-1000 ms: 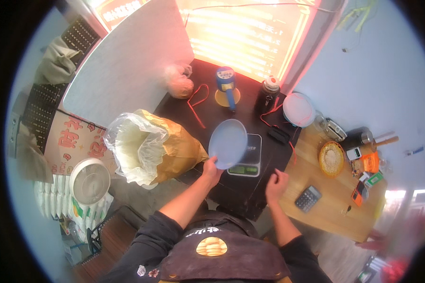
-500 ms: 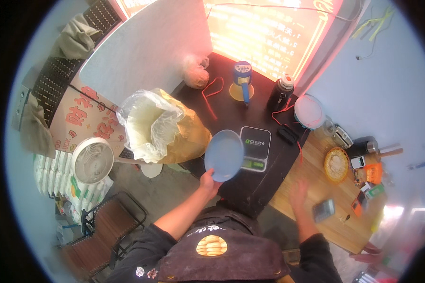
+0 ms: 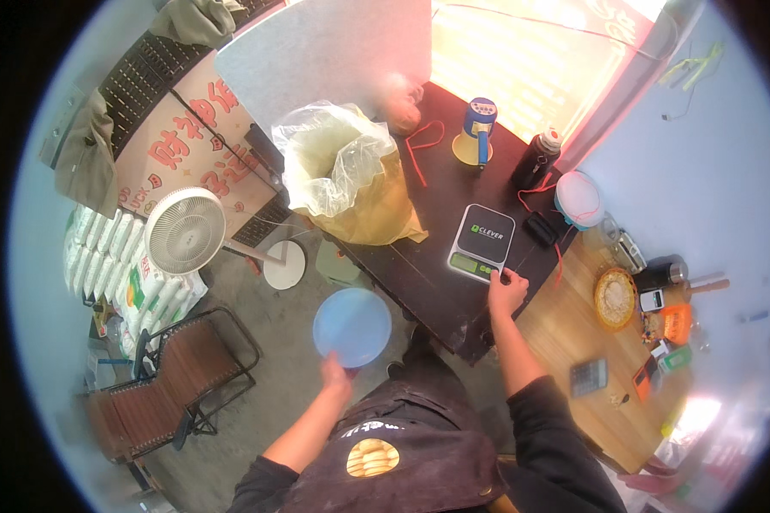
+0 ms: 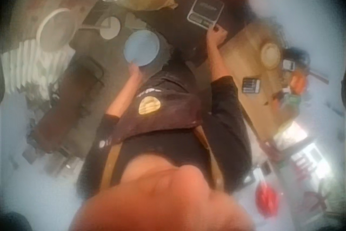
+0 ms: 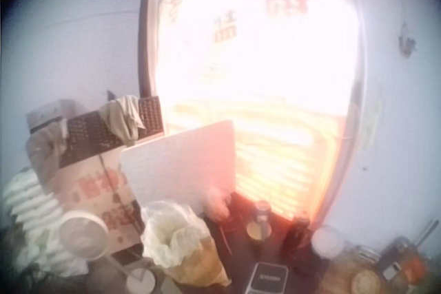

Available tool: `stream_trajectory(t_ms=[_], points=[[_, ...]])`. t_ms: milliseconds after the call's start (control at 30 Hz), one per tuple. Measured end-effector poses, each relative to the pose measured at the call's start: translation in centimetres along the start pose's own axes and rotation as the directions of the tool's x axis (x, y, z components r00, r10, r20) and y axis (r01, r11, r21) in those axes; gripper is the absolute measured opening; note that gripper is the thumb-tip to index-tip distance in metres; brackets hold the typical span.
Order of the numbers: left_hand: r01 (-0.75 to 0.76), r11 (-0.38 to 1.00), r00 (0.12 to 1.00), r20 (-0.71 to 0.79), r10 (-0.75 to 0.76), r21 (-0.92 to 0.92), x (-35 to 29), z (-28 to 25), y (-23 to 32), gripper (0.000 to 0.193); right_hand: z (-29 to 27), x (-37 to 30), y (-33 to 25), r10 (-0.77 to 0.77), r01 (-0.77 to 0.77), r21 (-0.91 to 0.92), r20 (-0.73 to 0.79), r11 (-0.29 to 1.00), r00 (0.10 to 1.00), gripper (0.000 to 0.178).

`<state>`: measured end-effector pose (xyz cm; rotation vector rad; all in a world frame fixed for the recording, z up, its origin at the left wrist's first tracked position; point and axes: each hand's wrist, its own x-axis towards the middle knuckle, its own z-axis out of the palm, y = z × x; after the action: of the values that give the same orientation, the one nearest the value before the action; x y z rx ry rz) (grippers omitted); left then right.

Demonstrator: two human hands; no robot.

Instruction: The person opens a paper bag, scoops a granular substance into a bowl on a digital scale, and then ties the bag closed. The person repeats the process of scooping and weighing the substance multiple times.

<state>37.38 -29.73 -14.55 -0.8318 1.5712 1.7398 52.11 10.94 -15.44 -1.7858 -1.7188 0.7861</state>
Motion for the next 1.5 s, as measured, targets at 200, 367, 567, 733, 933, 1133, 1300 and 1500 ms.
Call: stream_trajectory(t_ms=[200, 367, 567, 733, 933, 1133, 1300, 1500], points=[[-0.026, 0.998, 0.997, -0.069, 0.022, -0.058, 2.2, -6.3, 1.1, 0.048, -0.1, -0.6, -3.1, 0.094, -0.086, -0.220, 0.023, 0.972, 0.995, 0.064], [-0.031, 0.995, 0.997, -0.072, 0.024, -0.094, 3.4, -6.1, 2.6, 0.043, -0.6, 0.7, -4.6, 0.254, -0.219, -0.236, 0.130, 0.947, 0.958, 0.073], [-0.075, 0.990, 0.980, 0.191, 0.052, 0.118, 2.4, 1.0, 4.4, 0.038, -1.1, 1.3, -2.8, 0.151, -0.110, -0.168, 0.251, 0.980, 0.956, 0.077], [-0.176, 0.915, 0.960, 0.267, 0.078, 0.364, 2.8, 8.7, 5.6, 0.038, -2.4, 0.0, -1.3, -0.065, 0.098, -0.096, 0.301, 0.991, 0.951, 0.089], [-0.191, 0.871, 0.867, 0.493, -0.066, 0.452, 3.9, 15.3, 8.1, 0.036, -2.5, -1.0, -2.1, -0.227, 0.263, -0.130, 0.243, 0.956, 0.943, 0.091], [-0.200, 0.747, 0.797, 0.549, -0.253, 0.634, 8.6, 15.7, 9.8, 0.040, -1.4, -1.6, -1.7, -0.238, 0.264, -0.134, 0.185, 0.955, 0.954, 0.090], [-0.545, 0.514, 0.693, 0.701, -0.169, 0.662, 9.6, 19.1, 10.5, 0.046, -1.1, -3.2, -1.4, -0.429, 0.428, -0.045, -0.020, 0.903, 0.903, 0.083], [-0.602, 0.510, 0.535, 0.784, -0.314, 0.615, 8.0, 24.2, 11.8, 0.052, -0.7, -6.6, -1.2, -0.031, -0.016, 0.478, 0.091, 0.878, 0.995, 0.027]])
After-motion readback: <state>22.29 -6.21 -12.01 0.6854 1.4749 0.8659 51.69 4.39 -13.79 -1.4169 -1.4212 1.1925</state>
